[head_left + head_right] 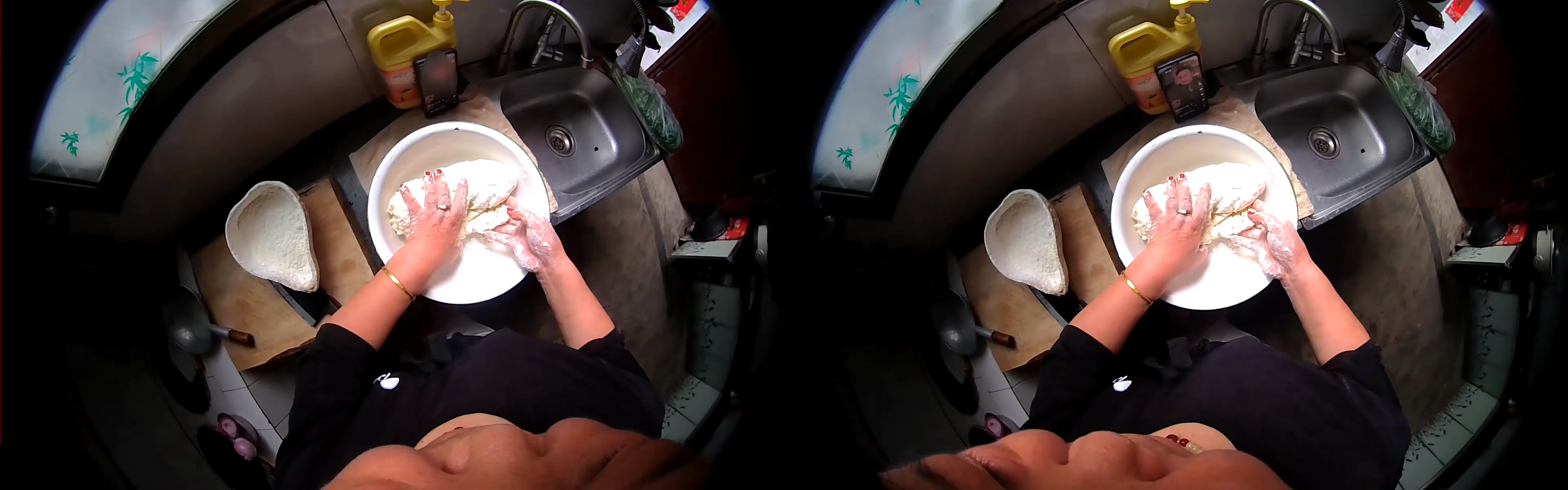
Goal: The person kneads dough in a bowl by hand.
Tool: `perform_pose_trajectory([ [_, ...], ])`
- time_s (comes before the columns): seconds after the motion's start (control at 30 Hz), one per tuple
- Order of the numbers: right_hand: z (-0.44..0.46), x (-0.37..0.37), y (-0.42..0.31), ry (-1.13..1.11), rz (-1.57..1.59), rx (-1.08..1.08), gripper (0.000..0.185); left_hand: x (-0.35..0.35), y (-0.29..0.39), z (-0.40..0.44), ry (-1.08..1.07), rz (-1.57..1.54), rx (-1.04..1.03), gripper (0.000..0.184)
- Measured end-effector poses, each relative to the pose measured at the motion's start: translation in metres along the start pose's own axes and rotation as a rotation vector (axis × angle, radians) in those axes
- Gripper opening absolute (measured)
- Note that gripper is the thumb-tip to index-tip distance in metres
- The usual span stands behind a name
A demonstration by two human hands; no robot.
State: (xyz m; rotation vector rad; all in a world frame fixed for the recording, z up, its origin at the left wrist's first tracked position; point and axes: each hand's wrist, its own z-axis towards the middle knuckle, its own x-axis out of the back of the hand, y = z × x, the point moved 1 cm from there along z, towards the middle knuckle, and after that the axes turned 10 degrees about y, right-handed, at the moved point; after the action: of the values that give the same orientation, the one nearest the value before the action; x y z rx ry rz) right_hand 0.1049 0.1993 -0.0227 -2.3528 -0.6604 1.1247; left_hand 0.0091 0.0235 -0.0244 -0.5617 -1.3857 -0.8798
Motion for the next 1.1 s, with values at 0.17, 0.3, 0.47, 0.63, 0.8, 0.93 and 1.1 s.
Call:
perform_pose_trajectory([
  [0.17, -0.002, -0.005, -0.001, 0.025, -0.018, 0.006, 0.045, 0.000, 0.001, 0.001, -0.008, -0.017, 0.014, 0.104],
  [0.3, 0.002, 0.003, 0.002, 0.039, -0.013, 0.003, 0.042, 0.002, 0.001, 0.004, -0.055, -0.017, 0.022, 0.105],
  [0.47, -0.006, -0.007, -0.002, 0.063, -0.033, 0.016, 0.043, 0.003, -0.001, 0.003, -0.052, -0.025, -0.002, 0.103],
  [0.63, -0.003, -0.005, -0.001, 0.053, -0.047, 0.012, 0.043, 0.000, -0.002, 0.003, -0.026, -0.029, -0.014, 0.101],
  [0.8, -0.002, -0.005, -0.001, 0.047, -0.035, 0.025, 0.050, -0.015, -0.003, 0.000, 0.064, 0.023, -0.025, 0.101],
  [0.93, -0.006, -0.008, -0.003, 0.068, -0.069, 0.024, 0.051, -0.005, -0.001, 0.001, 0.027, 0.026, -0.023, 0.102],
  [1.1, -0.003, -0.002, 0.000, 0.005, -0.037, 0.048, 0.052, -0.001, -0.001, 0.001, -0.026, -0.042, -0.023, 0.101],
])
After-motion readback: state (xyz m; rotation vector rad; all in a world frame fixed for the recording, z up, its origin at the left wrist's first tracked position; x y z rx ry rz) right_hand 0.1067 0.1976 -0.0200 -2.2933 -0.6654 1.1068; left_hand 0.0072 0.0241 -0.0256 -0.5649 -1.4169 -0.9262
